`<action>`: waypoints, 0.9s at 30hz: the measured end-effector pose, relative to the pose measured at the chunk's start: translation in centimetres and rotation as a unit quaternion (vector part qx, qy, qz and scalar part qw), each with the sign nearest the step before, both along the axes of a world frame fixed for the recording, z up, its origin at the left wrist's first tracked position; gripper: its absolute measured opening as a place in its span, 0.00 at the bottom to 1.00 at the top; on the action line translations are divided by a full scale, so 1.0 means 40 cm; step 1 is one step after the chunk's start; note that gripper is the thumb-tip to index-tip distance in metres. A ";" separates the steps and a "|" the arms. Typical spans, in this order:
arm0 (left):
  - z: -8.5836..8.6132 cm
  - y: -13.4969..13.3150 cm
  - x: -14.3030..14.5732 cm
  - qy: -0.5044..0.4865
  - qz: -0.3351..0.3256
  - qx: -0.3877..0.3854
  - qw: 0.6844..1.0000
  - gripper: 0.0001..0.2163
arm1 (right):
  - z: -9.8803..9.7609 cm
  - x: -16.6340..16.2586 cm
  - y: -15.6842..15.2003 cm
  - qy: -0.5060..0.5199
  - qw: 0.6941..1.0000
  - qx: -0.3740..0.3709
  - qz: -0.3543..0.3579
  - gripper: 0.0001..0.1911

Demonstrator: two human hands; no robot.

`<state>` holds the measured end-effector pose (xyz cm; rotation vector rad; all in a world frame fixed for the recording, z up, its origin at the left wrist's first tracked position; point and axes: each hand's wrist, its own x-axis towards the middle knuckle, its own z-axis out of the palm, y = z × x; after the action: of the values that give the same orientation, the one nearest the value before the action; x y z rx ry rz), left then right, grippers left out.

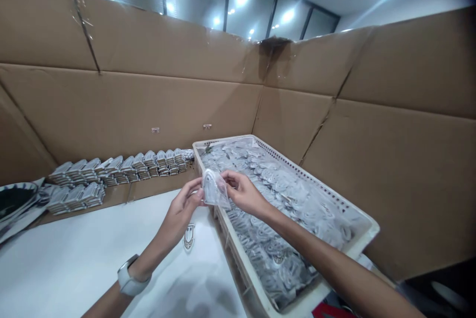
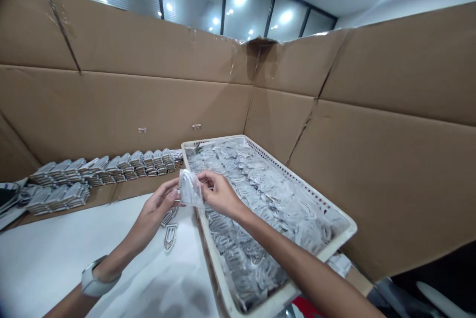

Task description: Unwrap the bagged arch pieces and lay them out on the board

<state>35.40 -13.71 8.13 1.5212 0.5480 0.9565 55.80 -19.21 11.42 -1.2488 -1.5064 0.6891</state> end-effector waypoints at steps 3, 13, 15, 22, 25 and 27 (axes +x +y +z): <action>0.031 -0.037 0.006 -0.012 0.014 -0.021 1.000 0.21 | 0.055 -0.036 -0.073 -0.035 0.999 -0.009 -0.012 0.12; 0.129 -0.096 -0.159 0.135 -0.012 0.176 0.975 0.18 | 0.145 -0.214 -0.365 -0.209 0.959 0.113 -0.157 0.25; 0.128 -0.111 -0.180 0.160 -0.039 0.210 0.964 0.18 | 0.149 -0.222 -0.331 -0.204 0.969 0.084 -0.111 0.20; 0.095 -0.147 -0.186 0.012 0.064 0.044 0.997 0.20 | 0.162 -0.175 -0.169 -0.109 0.990 -0.071 0.048 0.09; 0.071 -0.154 -0.155 -0.105 0.098 -0.094 0.985 0.22 | 0.152 -0.183 -0.120 -0.121 0.988 -0.064 0.071 0.11; 0.049 -0.154 -0.121 -0.217 0.107 -0.205 0.948 0.19 | 0.136 -0.205 -0.094 -0.156 0.987 -0.003 0.030 0.10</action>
<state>30.55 -19.85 10.09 0.8560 0.5553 1.2158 47.60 -22.96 16.85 -1.3684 -1.8032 0.5552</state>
